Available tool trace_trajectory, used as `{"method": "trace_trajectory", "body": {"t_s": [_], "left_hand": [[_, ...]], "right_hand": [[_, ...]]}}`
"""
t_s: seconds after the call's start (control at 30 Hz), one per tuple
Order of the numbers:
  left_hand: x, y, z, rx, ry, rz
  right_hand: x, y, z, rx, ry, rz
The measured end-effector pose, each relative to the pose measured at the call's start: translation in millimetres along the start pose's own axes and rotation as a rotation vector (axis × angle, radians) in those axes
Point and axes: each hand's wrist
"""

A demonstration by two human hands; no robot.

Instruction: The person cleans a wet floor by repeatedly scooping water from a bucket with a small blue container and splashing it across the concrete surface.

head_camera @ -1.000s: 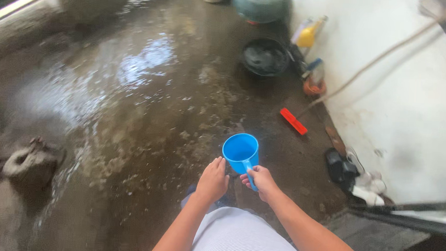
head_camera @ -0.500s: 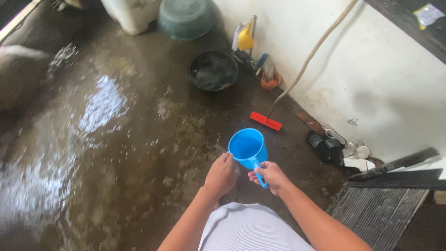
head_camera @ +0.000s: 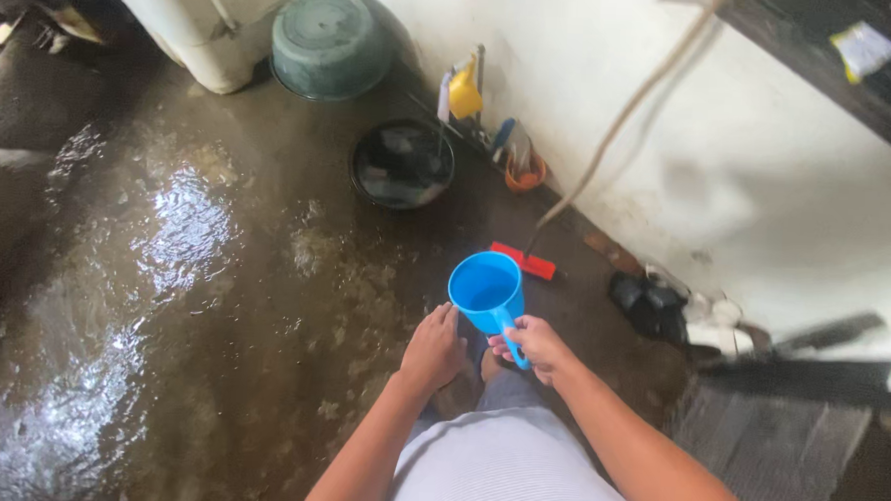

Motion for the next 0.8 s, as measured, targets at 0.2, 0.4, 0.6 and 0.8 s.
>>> {"method": "trace_trajectory", "body": {"t_s": [0.2, 0.4, 0.6, 0.8], "left_hand": [[-31, 5, 101, 0.092, -0.110, 0.048], [-29, 6, 187, 0.220, -0.157, 0.023], [-45, 7, 226, 0.225, -0.219, 0.003], [-101, 8, 275, 0.091, -0.322, 0.019]], "right_hand": [[-72, -31, 92, -0.124, 0.000, -0.071], [-142, -63, 167, -0.214, 0.014, -0.189], [-190, -64, 250, -0.270, 0.025, -0.319], [-191, -45, 336, -0.239, 0.088, -0.392]]}}
Point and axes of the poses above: each hand's wrist, its own z-axis towards the middle knuckle, its own y-axis out of the palm, x = y × z, and after that the axes turned 1 degree about x, right-handed
